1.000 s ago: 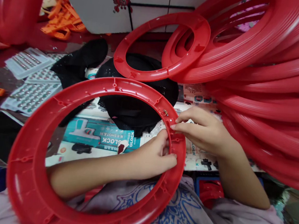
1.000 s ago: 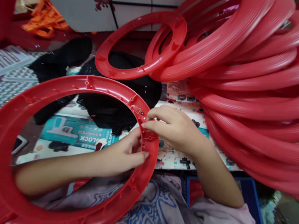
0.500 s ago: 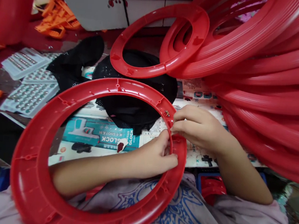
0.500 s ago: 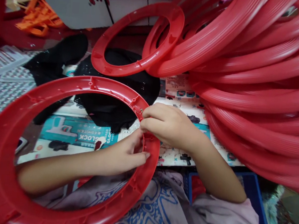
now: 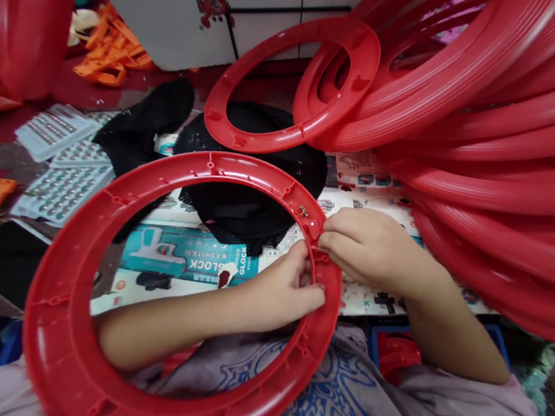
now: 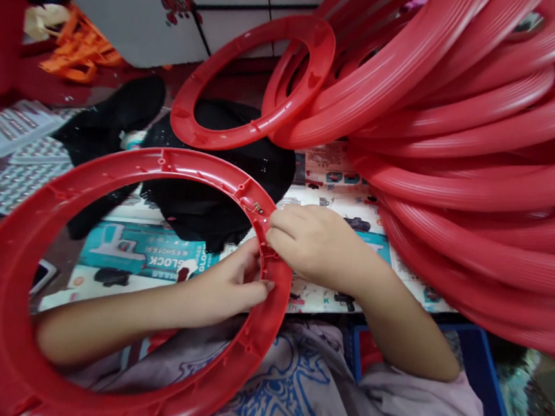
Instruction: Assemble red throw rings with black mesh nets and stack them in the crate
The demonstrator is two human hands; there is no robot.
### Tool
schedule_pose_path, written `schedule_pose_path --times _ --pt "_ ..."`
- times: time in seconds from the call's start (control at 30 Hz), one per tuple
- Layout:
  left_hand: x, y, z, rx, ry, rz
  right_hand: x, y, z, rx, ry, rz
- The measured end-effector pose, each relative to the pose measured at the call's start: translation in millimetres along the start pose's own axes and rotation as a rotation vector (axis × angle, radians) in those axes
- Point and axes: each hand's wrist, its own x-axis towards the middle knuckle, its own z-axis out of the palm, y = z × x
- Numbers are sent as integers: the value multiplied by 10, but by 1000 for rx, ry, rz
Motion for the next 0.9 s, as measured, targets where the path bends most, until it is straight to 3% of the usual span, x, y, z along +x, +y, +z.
schedule_pose_path --times 0.47,0.57,0.8,0.9 --pt "30 -7 -80 75 64 18 58 16 -39 310 -257 127" --pt "27 28 -93 116 108 1 60 28 -55 325 -243 104" --pt "162 68 -165 267 208 149 82 59 108 254 -159 52" --pt "165 11 -269 265 284 180 148 13 102 152 -156 99"
